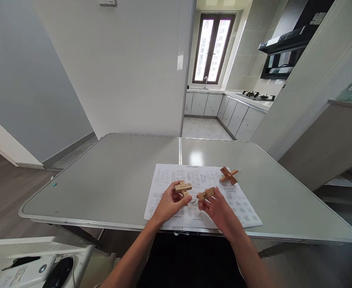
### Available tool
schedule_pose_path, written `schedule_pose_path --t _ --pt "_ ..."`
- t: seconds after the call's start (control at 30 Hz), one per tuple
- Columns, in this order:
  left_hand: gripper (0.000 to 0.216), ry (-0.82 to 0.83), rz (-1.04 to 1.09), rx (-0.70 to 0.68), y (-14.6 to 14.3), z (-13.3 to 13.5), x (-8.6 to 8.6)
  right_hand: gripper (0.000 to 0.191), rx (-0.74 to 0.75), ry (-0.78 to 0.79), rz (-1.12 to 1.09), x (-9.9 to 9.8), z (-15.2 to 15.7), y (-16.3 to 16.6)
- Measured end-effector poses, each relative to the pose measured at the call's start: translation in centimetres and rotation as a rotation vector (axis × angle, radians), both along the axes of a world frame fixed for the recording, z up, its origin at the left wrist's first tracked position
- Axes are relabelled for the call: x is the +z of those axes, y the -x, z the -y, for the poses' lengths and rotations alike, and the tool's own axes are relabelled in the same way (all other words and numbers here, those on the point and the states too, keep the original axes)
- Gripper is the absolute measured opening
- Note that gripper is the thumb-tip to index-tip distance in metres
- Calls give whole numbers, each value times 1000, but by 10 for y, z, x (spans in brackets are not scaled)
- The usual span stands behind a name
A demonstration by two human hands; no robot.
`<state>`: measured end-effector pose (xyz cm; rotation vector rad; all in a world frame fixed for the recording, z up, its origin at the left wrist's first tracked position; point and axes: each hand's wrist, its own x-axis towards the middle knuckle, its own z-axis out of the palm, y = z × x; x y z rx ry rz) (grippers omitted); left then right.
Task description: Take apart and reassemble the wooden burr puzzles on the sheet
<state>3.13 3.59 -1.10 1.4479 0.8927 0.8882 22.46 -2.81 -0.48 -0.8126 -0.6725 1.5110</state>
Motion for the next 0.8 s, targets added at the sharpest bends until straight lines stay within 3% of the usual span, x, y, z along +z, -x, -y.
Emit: schedule_pose_path --t 0.17,0.47,0.63,0.8 --pt "59 -16 14 -2 0 0 -3 57 97 82 -18 -1 -1 -1" --pt "64 -35 -4 -21 1 2 0 60 46 159 328 -4 1 5" --pt "67 -74 -10 -68 1 6 6 62 47 132 355 -1 5 8" --pt "68 -137 -56 -114 2 9 12 69 147 100 280 2 8 9"
